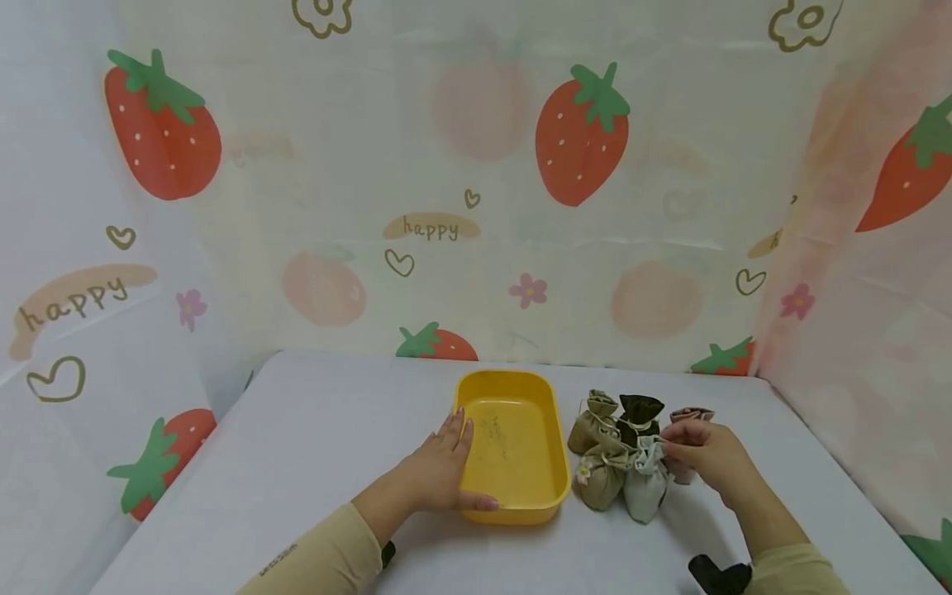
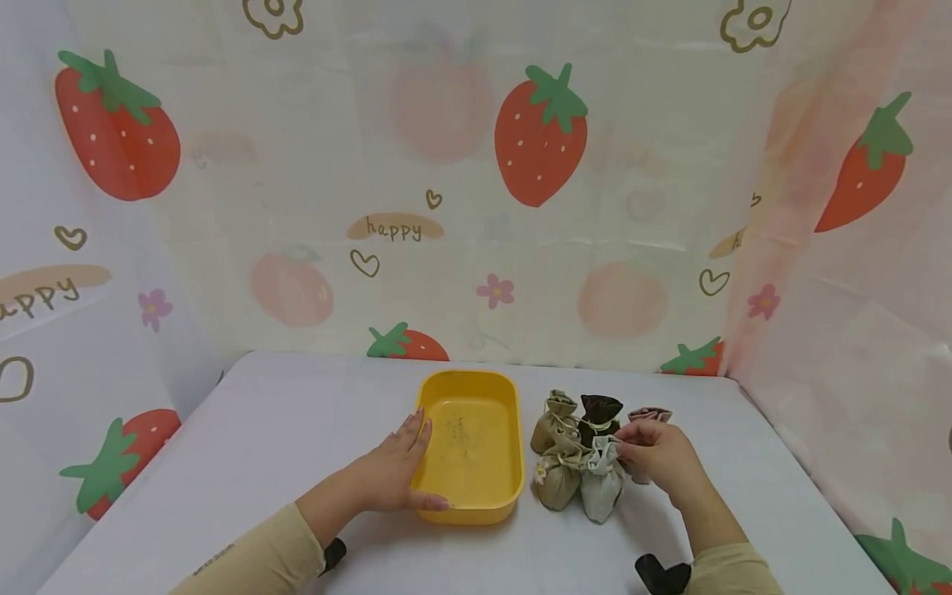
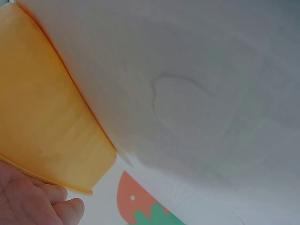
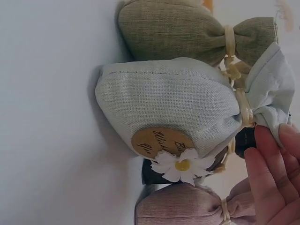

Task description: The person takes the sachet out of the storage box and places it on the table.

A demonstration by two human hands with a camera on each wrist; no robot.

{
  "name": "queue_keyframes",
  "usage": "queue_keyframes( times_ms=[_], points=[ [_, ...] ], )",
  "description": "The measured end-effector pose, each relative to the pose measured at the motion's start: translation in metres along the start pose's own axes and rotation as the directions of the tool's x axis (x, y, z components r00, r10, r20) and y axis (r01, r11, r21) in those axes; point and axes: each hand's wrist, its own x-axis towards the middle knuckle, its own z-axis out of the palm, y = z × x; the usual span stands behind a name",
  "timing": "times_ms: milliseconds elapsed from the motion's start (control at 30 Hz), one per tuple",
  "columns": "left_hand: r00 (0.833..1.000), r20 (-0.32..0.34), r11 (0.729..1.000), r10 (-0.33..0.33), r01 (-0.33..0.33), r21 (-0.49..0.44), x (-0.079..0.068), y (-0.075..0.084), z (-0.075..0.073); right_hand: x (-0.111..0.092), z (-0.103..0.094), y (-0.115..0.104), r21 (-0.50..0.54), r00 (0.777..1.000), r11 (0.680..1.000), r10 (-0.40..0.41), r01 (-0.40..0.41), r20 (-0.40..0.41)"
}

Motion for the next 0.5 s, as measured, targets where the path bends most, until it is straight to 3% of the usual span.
queue_keyframes(
  times_ms=[500],
  points=[
    [1.0,0.006,1.0,-0.018,0.018,-0.002,0.0005,-0.0004,0.0007,0.006,-0.0014,-0.0009,-0.055,1.0,0.999,0.0,-0.001,-0.009]
  ],
)
